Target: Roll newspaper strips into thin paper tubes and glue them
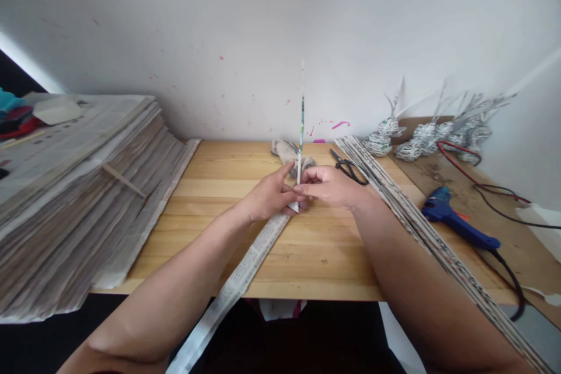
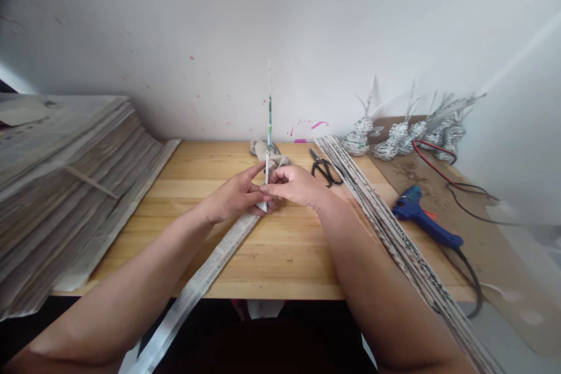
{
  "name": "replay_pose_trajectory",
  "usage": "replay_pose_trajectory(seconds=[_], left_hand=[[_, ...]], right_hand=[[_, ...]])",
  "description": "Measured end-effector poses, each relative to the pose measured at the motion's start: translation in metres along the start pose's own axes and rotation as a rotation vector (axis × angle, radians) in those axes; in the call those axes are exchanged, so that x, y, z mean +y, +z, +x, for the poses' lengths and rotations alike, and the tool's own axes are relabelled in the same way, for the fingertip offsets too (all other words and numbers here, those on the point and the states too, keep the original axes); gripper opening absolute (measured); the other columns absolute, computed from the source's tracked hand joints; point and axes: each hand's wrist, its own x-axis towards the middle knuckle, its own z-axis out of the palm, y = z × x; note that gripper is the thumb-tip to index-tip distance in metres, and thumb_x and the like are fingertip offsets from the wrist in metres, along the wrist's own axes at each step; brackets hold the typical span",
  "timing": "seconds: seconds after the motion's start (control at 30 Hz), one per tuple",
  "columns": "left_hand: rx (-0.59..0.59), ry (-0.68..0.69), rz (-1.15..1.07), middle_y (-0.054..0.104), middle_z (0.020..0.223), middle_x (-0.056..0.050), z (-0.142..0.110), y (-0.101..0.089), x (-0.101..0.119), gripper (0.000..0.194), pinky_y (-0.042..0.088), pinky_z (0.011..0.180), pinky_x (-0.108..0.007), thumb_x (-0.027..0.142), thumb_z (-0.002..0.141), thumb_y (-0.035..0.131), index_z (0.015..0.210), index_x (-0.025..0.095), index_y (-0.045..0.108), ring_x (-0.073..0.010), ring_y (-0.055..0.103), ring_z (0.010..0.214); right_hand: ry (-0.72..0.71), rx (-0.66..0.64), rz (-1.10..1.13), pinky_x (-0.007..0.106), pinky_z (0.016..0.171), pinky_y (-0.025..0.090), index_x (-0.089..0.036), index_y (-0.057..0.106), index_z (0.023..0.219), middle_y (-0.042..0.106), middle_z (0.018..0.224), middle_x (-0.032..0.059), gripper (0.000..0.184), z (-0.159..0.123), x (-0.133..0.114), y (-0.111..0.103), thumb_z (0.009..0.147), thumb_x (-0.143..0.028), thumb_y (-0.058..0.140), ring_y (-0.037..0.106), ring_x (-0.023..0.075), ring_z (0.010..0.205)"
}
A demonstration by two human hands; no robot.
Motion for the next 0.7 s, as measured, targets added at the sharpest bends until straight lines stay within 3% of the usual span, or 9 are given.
replay_pose_trajectory(seconds=[0.2, 0.43, 0.7], left_hand=[[0.044, -0.005, 0.046, 0.074, 0.074, -0.008, 0.0005, 0.0014, 0.0017, 0.108, 0.057, 0.063, -0.035, 0.01, 0.068, 0.076, 0.156, 0.016, 0.014, -0.0266, 0.072, 0.074], [0.092, -0.011, 0.086, 0.072, 0.076, -0.006, -0.0003, 0.0034, 0.0061, 0.107, 0.057, 0.063, -0.033, 0.007, 0.067, 0.073, 0.156, 0.016, 0.013, -0.0207, 0.069, 0.067], [-0.048, -0.042, 0.022, 0.068, 0.074, -0.002, -0.0013, -0.0016, 0.008, 0.1, 0.056, 0.063, -0.03, 0.007, 0.066, 0.076, 0.152, 0.018, 0.027, -0.0161, 0.066, 0.064]], right_hand=[[-0.055, 0.071, -0.087, 0.029, 0.058, 0.047, -0.019, 0.065, 0.074, 0.069, 0.071, 0.0036, 0.023, 0.0021, 0.0038, -0.0004, 0.075, -0.04, 0.074, 0.064, 0.0171, 0.066], [-0.078, 0.057, -0.112, 0.029, 0.06, 0.049, -0.019, 0.06, 0.076, 0.067, 0.071, 0.0018, 0.021, 0.003, 0.0049, 0.0032, 0.078, -0.036, 0.071, 0.064, 0.0163, 0.067], [0.022, 0.066, 0.11, 0.023, 0.053, 0.043, -0.019, 0.055, 0.074, 0.065, 0.064, -0.0007, 0.021, 0.0042, 0.0054, 0.0045, 0.078, -0.032, 0.072, 0.059, 0.01, 0.055]])
